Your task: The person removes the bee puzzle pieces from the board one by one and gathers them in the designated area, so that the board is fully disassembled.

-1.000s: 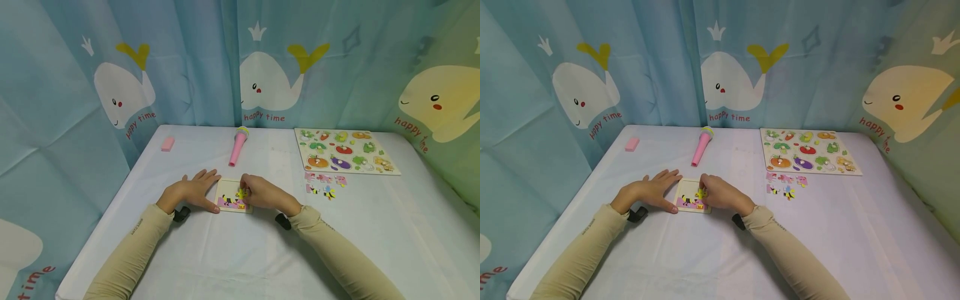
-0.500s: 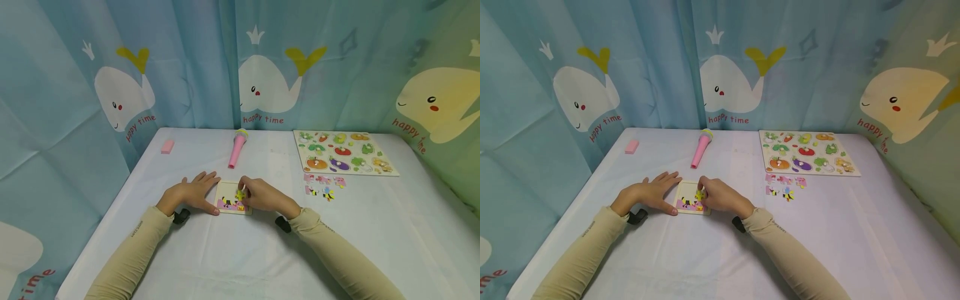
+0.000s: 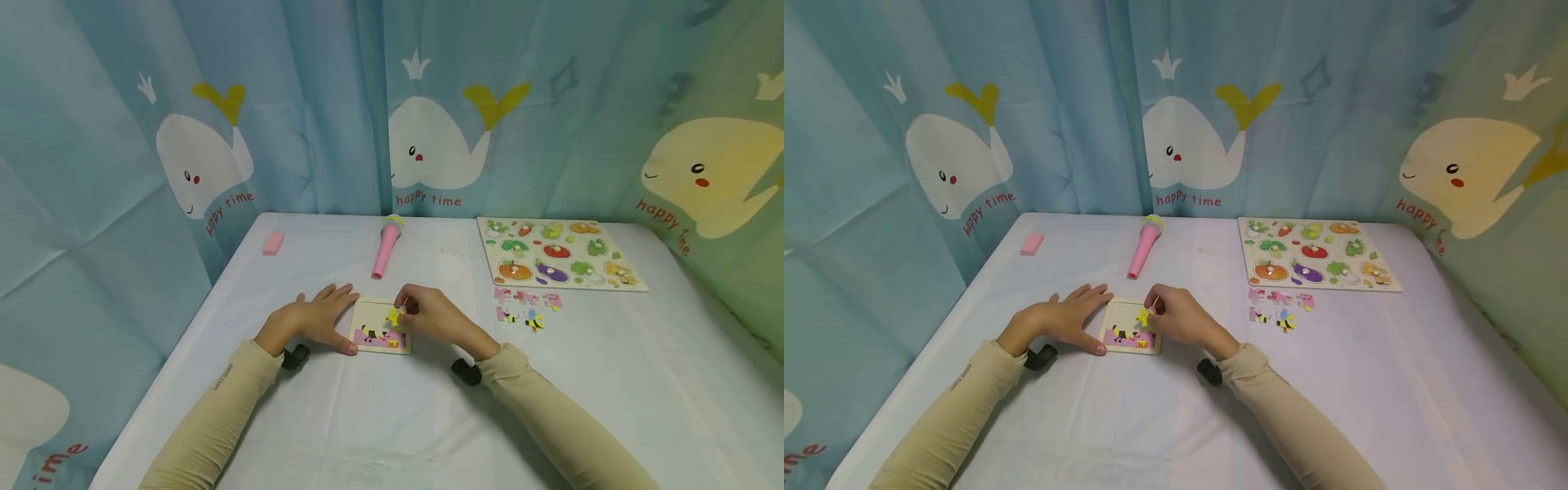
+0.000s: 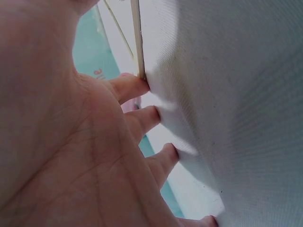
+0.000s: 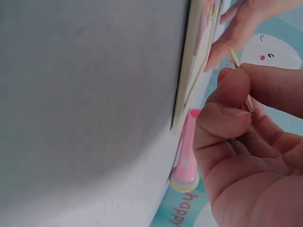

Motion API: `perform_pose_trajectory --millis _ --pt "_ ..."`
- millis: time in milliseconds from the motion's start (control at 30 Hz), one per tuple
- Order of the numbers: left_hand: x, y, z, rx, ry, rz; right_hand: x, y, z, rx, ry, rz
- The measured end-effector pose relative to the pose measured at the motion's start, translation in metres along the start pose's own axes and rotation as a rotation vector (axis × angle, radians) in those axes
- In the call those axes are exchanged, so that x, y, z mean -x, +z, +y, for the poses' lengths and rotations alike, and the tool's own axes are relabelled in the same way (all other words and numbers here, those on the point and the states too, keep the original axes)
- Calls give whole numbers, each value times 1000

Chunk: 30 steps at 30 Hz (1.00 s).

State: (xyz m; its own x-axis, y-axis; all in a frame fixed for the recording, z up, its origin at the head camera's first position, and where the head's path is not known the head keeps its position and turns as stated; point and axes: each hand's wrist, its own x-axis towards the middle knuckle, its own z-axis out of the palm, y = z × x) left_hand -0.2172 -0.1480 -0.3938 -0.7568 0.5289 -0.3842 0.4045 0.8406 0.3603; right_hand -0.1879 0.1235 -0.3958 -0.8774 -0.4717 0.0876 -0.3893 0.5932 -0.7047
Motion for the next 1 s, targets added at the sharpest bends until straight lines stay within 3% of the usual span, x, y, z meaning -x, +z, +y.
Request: perform_pose_trajectory --millis 433,1000 --pt "2 1 0 18 12 2 17 -16 5 -98 47 26" --pt "4 1 -1 24 33 21 48 -44 18 -77 119 103"
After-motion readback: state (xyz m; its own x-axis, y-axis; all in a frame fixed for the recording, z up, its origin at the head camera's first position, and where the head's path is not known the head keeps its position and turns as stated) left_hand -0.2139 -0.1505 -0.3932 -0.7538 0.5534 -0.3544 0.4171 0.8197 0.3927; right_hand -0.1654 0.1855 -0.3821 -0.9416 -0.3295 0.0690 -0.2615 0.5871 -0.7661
